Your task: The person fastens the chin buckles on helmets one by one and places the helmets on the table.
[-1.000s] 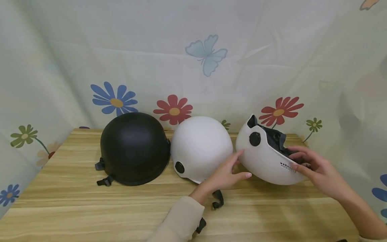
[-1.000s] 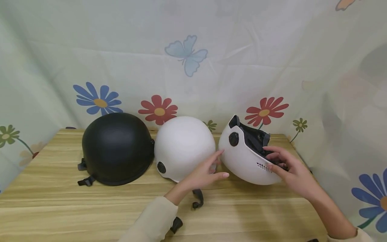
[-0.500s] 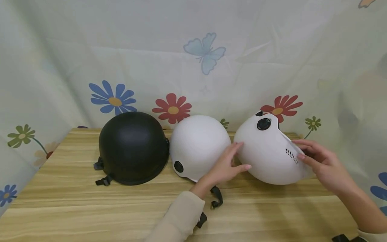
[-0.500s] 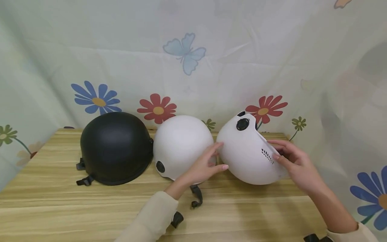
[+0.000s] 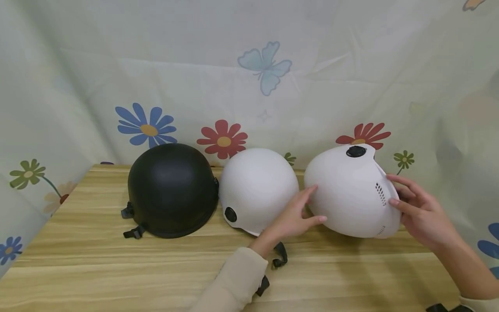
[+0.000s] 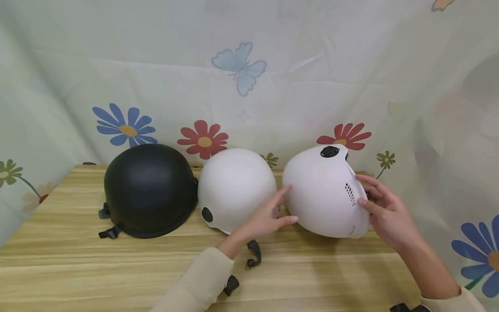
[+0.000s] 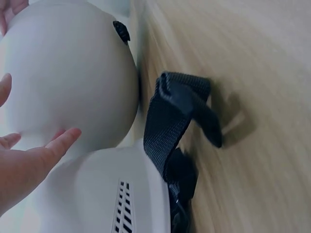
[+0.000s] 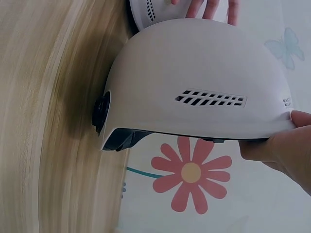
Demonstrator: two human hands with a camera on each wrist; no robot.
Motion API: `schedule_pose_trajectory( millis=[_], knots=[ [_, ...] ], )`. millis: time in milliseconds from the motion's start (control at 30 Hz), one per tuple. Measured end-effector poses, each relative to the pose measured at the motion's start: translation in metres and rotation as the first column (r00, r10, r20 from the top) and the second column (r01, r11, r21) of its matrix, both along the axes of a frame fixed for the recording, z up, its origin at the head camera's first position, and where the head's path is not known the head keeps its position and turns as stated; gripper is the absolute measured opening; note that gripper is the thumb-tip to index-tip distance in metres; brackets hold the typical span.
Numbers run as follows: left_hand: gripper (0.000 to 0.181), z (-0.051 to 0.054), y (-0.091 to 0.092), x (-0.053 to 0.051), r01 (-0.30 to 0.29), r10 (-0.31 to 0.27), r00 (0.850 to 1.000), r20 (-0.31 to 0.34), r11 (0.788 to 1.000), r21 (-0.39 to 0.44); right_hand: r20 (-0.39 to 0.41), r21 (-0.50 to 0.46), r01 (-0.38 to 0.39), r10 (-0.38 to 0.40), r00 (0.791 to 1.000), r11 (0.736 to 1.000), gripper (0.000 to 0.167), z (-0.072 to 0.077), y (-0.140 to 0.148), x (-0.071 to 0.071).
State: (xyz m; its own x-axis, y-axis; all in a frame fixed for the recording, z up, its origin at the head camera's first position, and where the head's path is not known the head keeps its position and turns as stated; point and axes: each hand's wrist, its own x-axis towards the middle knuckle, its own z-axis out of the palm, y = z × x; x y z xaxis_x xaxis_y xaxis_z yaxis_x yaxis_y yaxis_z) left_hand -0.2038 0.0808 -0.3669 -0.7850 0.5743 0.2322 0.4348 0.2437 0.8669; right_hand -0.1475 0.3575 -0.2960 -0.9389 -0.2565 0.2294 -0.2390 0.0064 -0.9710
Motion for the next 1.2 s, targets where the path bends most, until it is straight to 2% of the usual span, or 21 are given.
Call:
schedule_pose_trajectory(
  millis=[233,400,633,733,800,900,1000,1133,1200],
  knots=[
    [0.077,-0.003,0.006,0.003,0.018,-0.018,1.000,0.012,1.000,-0.009,0.019,0.002,0.047,-0.047,0.999,0.999,0.051,-0.001,0.003,0.001],
    [0.077,-0.004,0.010,0.003,-0.004,0.005,1.000,0.018,1.000,-0.015,0.051,0.034,0.070,-0.072,0.996,0.997,0.052,0.001,0.005,0.001],
    [0.078,-0.005,0.012,0.005,-0.041,0.042,0.999,0.012,0.998,-0.046,0.055,0.091,0.010,-0.016,0.998,0.996,0.054,0.005,0.009,0.000],
    [0.079,-0.005,0.012,0.006,-0.044,0.044,0.999,0.004,0.998,-0.054,0.050,0.155,-0.006,-0.002,0.999,0.988,0.056,0.009,0.011,0.000],
    [0.079,-0.005,0.012,0.006,-0.043,0.043,0.999,0.003,0.997,-0.058,0.044,0.218,0.001,-0.011,0.999,0.976,0.057,0.011,0.011,0.000],
    [0.080,-0.006,0.011,0.005,-0.041,0.042,0.999,0.007,0.997,-0.059,0.026,0.333,0.043,-0.055,0.998,0.942,0.059,0.014,0.011,0.001],
    [0.080,-0.006,0.011,0.004,-0.041,0.041,0.999,0.004,0.998,-0.057,-0.018,0.441,0.095,-0.097,0.995,0.893,0.061,0.016,0.010,0.002],
    [0.079,-0.005,0.011,0.004,-0.038,0.038,0.999,-0.003,0.997,-0.060,-0.100,0.557,0.175,-0.143,0.985,0.812,0.062,0.017,0.009,0.004],
    [0.079,-0.005,0.011,0.003,-0.036,0.036,0.999,-0.007,0.997,-0.065,-0.131,0.578,0.202,-0.155,0.979,0.790,0.062,0.018,0.008,0.005]
  ],
)
